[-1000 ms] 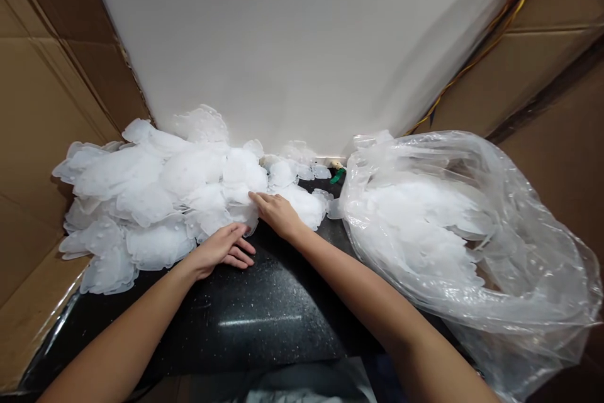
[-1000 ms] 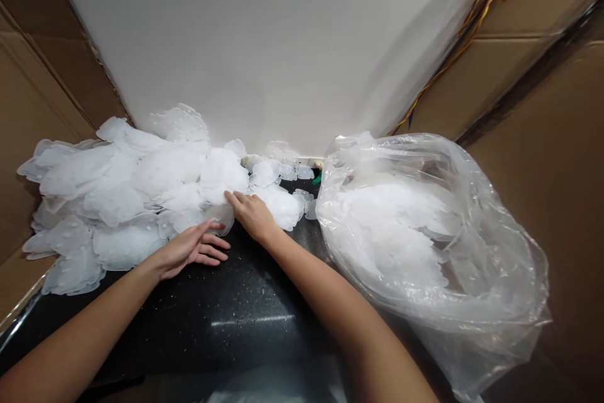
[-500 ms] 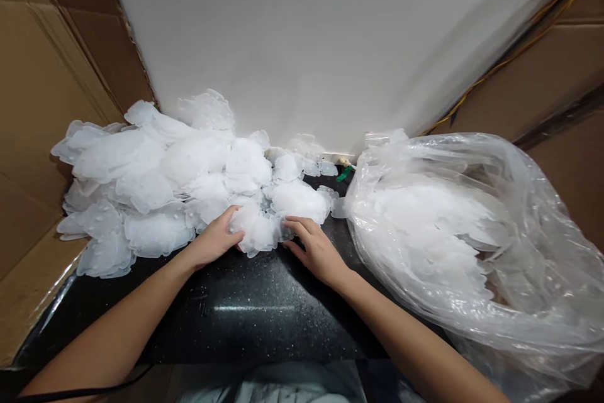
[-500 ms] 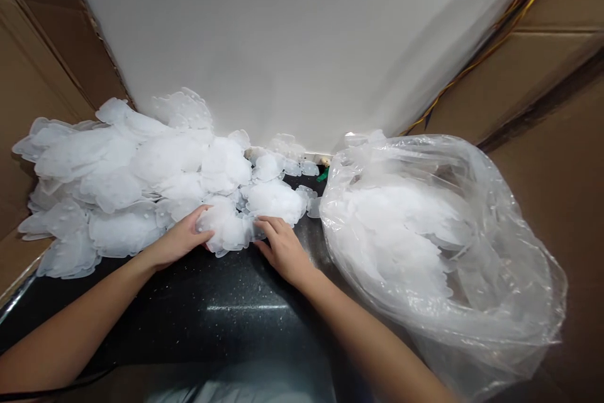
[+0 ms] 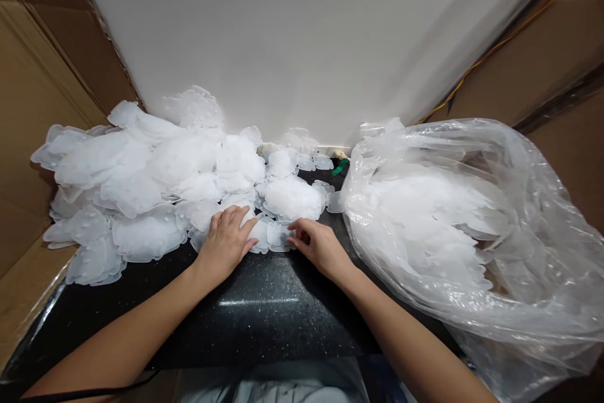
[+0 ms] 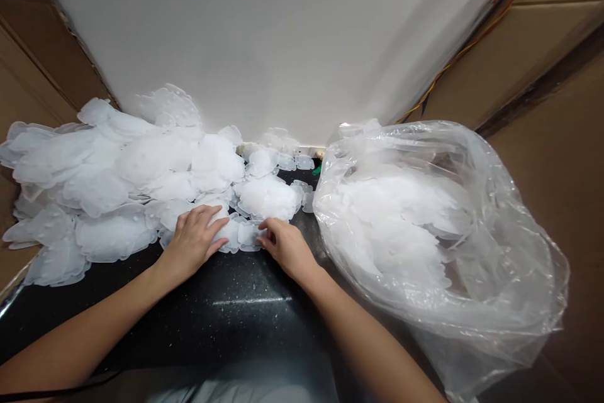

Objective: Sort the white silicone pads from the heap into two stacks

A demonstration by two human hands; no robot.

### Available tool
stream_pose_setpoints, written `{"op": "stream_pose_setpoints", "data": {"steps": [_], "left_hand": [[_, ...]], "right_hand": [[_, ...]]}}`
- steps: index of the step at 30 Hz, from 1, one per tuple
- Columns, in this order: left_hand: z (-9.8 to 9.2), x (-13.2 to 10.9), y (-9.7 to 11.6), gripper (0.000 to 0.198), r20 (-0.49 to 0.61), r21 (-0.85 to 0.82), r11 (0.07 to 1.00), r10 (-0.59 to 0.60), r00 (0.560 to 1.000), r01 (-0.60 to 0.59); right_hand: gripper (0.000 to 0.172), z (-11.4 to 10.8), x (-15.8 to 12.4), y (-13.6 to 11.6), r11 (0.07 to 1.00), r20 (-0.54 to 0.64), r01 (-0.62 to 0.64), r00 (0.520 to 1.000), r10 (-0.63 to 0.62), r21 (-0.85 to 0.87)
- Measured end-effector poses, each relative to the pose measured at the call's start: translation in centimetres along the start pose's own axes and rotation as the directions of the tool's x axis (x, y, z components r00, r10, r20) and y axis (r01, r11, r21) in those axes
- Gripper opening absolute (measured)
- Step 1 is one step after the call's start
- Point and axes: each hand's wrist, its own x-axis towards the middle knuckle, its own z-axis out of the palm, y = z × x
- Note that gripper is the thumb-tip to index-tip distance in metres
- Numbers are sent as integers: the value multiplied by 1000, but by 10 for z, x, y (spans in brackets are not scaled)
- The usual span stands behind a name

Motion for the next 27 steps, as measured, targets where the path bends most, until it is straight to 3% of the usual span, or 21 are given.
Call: {"op": "stream_pose_setpoints", "data": {"steps": [3, 7, 10, 12, 14, 16, 18, 20, 23, 25, 27], "left_hand": [[2, 2, -2, 17, 13, -45, 998, 34, 999, -34], [-2, 1, -4, 19, 3, -162, 983, 90, 996, -88], [-7, 1, -4, 22, -31, -297, 949, 95, 995, -100], [-13, 1, -4, 21, -21, -418, 908, 14, 1000, -22], [-18, 2, -5, 21, 100, -546, 826, -100, 990, 139], [-22, 3, -9, 24, 319, -626, 709, -149, 936, 325], [-23, 4, -14, 27, 479, -644, 623, -122, 869, 443], [-23, 4, -20, 28, 506, -655, 593, -115, 855, 468], [-22, 5, -26, 32, 486, -686, 559, -123, 865, 466], [-24, 5, -28, 37, 532, -691, 514, -116, 839, 509], [-27, 6, -28, 40, 589, -683, 461, -110, 801, 566]], "right_hand": [[36, 1, 1, 6, 1000, -57, -21, 998, 20, -14], [17, 7, 3, 10, 997, -14, -7, 1000, 8, 80], [36, 8, 4, 9, 982, -8, 3, 1000, -1, 186], [52, 6, 4, 8, 975, 34, 2, 999, -9, 221], [52, 2, 4, 7, 977, 105, -21, 994, -1, 210], [39, -3, 4, 6, 980, 156, -43, 988, 12, 193], [27, -7, 3, 6, 979, 183, -36, 983, -1, 202], [29, -10, 1, 6, 972, 187, -21, 982, -24, 233], [52, -11, -1, 7, 963, 208, -38, 978, -19, 268], [64, -11, -3, 8, 965, 242, -61, 970, -4, 257], [64, -12, -4, 7, 970, 273, -74, 962, 8, 232]]}}
